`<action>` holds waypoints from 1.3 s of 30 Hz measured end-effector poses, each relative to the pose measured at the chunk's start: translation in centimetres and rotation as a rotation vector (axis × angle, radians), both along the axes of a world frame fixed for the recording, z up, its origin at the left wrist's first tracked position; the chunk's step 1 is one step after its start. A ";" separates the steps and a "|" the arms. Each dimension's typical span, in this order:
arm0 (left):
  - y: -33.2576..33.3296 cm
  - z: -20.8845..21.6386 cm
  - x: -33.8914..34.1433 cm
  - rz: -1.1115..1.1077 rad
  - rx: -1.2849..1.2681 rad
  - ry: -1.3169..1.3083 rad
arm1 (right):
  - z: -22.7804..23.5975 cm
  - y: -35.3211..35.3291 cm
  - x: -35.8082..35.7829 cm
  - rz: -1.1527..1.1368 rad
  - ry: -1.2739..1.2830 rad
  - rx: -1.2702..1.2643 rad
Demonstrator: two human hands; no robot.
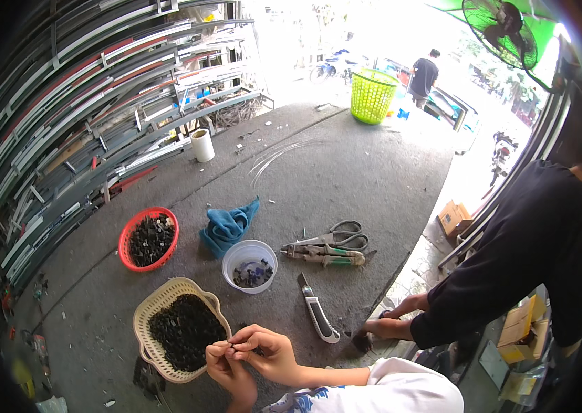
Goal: The person uses a utility knife to trim small black plastic components one at a time, then places them into a basket. They occasionally inspect the trimmed pieces by hand and continue the repetitive trimming process throughout the clip.
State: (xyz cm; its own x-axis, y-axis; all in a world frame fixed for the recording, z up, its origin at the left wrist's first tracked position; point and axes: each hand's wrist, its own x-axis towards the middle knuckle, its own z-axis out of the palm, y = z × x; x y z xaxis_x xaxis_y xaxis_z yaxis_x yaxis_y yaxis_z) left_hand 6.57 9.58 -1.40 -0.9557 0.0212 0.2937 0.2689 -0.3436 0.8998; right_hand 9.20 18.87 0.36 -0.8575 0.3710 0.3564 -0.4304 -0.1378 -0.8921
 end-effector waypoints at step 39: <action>-6.1 2.1 -9.2 0.039 -1.481 0.201 | -4.0 3.8 -2.8 -0.052 -0.465 1.061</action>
